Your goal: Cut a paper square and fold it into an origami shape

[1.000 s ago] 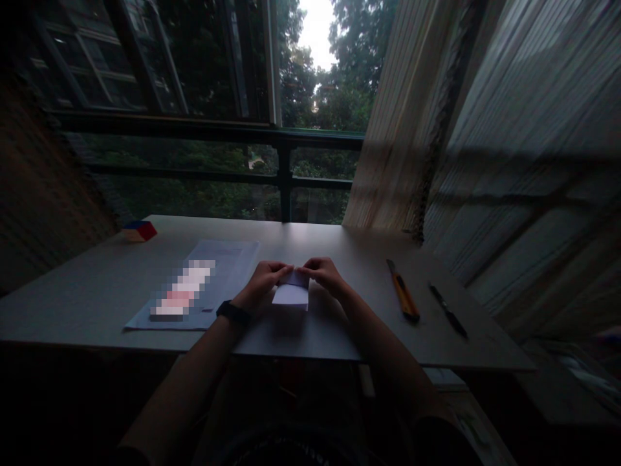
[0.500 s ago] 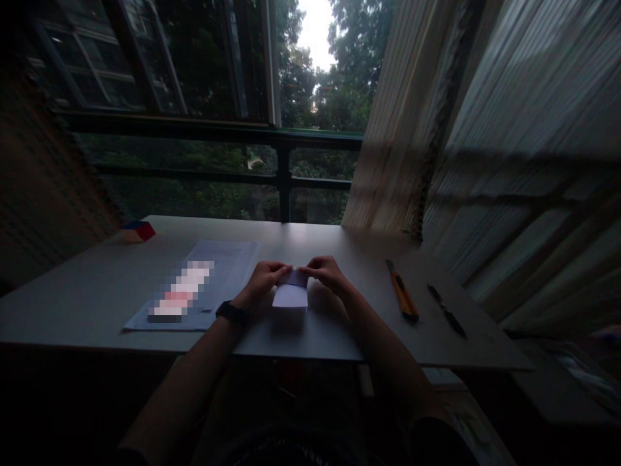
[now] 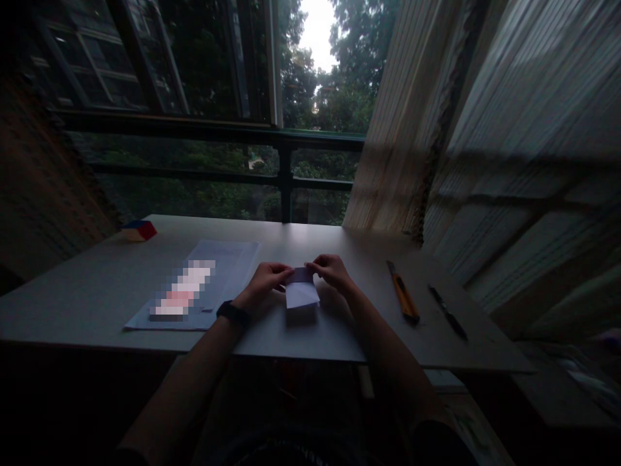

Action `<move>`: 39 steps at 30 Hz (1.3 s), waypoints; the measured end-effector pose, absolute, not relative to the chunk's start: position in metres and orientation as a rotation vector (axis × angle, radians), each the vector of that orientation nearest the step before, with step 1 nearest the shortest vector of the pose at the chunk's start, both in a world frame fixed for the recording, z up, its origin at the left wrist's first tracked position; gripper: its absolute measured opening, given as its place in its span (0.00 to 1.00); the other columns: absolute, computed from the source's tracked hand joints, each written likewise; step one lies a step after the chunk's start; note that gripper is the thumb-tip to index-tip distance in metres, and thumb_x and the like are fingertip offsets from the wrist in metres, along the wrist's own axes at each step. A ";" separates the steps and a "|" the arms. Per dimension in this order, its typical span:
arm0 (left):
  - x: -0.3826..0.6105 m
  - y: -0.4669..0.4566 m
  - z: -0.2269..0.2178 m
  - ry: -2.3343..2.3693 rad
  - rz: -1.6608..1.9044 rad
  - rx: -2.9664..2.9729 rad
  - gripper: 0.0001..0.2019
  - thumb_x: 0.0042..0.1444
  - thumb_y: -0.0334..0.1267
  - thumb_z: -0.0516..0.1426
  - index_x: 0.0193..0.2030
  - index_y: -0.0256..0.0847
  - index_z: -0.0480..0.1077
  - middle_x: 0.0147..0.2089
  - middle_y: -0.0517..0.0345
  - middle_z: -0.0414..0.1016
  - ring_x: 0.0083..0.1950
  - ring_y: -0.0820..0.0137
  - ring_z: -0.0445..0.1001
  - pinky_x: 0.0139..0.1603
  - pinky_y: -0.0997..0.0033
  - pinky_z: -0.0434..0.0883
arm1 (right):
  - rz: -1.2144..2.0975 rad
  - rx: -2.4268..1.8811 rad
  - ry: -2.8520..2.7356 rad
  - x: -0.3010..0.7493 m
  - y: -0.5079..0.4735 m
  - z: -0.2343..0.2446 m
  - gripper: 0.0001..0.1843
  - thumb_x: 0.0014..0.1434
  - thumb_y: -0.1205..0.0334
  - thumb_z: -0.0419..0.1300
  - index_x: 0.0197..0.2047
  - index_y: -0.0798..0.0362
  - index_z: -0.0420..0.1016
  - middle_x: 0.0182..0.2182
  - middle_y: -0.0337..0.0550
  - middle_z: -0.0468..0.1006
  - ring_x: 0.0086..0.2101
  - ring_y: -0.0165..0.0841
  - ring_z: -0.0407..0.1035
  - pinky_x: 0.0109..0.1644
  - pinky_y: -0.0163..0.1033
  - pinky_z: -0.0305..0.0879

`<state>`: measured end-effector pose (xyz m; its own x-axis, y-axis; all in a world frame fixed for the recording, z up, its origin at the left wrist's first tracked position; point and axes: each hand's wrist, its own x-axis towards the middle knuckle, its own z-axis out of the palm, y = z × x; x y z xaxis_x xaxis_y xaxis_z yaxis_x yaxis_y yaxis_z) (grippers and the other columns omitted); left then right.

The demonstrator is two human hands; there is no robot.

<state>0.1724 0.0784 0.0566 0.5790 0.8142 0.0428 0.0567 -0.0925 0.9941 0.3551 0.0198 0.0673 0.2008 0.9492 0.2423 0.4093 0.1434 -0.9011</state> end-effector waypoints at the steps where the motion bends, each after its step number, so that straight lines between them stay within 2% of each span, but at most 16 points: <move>1: 0.172 0.078 0.057 0.742 0.736 1.536 0.17 0.40 0.45 0.62 0.32 0.31 0.73 0.26 0.53 0.72 0.26 0.71 0.70 0.23 0.73 0.67 | 0.655 -1.445 -1.361 0.355 0.020 0.068 0.22 0.40 0.44 0.63 0.21 0.58 0.70 0.15 0.38 0.67 0.17 0.24 0.57 0.20 0.31 0.51; 5: 0.169 0.079 0.057 0.661 0.702 1.513 0.16 0.37 0.42 0.65 0.30 0.31 0.73 0.26 0.54 0.72 0.27 0.72 0.70 0.26 0.74 0.69 | 0.679 -1.424 -1.328 0.353 0.019 0.070 0.22 0.40 0.44 0.62 0.23 0.58 0.69 0.15 0.37 0.66 0.17 0.24 0.57 0.19 0.31 0.51; 7: 0.169 0.079 0.056 0.649 0.690 1.519 0.15 0.37 0.41 0.65 0.30 0.31 0.73 0.26 0.55 0.72 0.27 0.73 0.70 0.26 0.74 0.69 | 0.706 -1.381 -1.344 0.351 0.018 0.071 0.22 0.41 0.45 0.62 0.25 0.58 0.71 0.17 0.38 0.68 0.18 0.24 0.58 0.20 0.31 0.52; 9: 0.169 0.079 0.055 0.652 0.680 1.526 0.16 0.38 0.42 0.65 0.30 0.31 0.73 0.26 0.55 0.72 0.26 0.73 0.70 0.26 0.74 0.69 | 0.743 -1.351 -1.379 0.350 0.017 0.071 0.21 0.41 0.46 0.62 0.27 0.58 0.72 0.20 0.39 0.70 0.20 0.25 0.60 0.21 0.31 0.53; 13: 0.172 0.079 0.054 0.705 0.658 1.550 0.16 0.42 0.46 0.61 0.32 0.32 0.73 0.26 0.55 0.72 0.25 0.72 0.70 0.24 0.73 0.68 | 0.773 -1.361 -1.494 0.350 0.017 0.068 0.20 0.42 0.47 0.63 0.24 0.59 0.73 0.18 0.40 0.70 0.21 0.26 0.60 0.23 0.32 0.55; 21: 0.171 0.078 0.053 0.684 0.612 1.685 0.16 0.44 0.46 0.59 0.28 0.31 0.74 0.21 0.59 0.68 0.23 0.75 0.66 0.22 0.76 0.63 | 0.857 -1.371 -1.592 0.352 0.020 0.058 0.20 0.44 0.48 0.62 0.27 0.60 0.75 0.18 0.38 0.69 0.19 0.25 0.58 0.21 0.31 0.51; 32: 0.173 0.077 0.051 0.683 0.608 1.618 0.13 0.46 0.43 0.59 0.30 0.32 0.73 0.25 0.56 0.70 0.25 0.74 0.69 0.25 0.74 0.68 | 0.761 -1.412 -1.568 0.355 0.018 0.069 0.21 0.43 0.47 0.62 0.25 0.60 0.74 0.15 0.37 0.67 0.17 0.24 0.56 0.21 0.32 0.50; 39: 0.171 0.074 0.055 0.717 0.519 1.601 0.15 0.47 0.46 0.59 0.31 0.32 0.72 0.24 0.52 0.73 0.26 0.70 0.73 0.24 0.75 0.67 | 0.780 -1.424 -1.574 0.364 0.019 0.068 0.20 0.43 0.48 0.62 0.24 0.60 0.73 0.15 0.37 0.67 0.17 0.24 0.56 0.21 0.32 0.50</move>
